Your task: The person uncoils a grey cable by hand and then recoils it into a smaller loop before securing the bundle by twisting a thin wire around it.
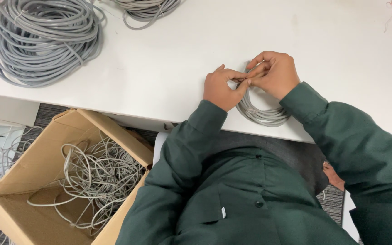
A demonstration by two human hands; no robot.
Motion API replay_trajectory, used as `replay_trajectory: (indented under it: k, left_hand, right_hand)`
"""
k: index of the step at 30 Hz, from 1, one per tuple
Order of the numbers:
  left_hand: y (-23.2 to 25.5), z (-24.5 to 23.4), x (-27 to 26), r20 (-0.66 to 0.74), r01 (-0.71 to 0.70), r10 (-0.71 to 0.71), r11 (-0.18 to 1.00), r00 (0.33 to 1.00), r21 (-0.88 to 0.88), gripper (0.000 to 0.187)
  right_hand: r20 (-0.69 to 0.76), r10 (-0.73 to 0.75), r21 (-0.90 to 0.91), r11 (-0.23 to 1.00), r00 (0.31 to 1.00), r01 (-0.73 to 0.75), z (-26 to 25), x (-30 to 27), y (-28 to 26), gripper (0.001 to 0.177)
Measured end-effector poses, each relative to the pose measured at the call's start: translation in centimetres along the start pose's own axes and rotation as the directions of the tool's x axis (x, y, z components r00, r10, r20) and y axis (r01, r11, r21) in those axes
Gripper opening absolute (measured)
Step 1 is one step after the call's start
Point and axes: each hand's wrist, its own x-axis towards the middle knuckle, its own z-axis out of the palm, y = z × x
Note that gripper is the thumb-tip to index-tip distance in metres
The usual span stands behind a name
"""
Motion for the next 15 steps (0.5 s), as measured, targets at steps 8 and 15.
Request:
replay_trajectory:
  k: [8, 15]
  left_hand:
    - [-0.9, 0.8, -0.3, -0.090, -0.043, 0.055, 0.991, 0.994, 0.125, 0.007]
    - [-1.8, 1.0, -0.3, -0.123, 0.001, 0.000, 1.000, 0.992, 0.006, 0.006]
  right_hand:
    - [0.029, -0.053, 0.018, 0.998, 0.998, 0.052, -0.3, -0.2, 1.0, 0.023]
    - [0.063, -0.062, 0.010, 0.998, 0.996, 0.062, -0.3, -0.2, 1.6, 0.016]
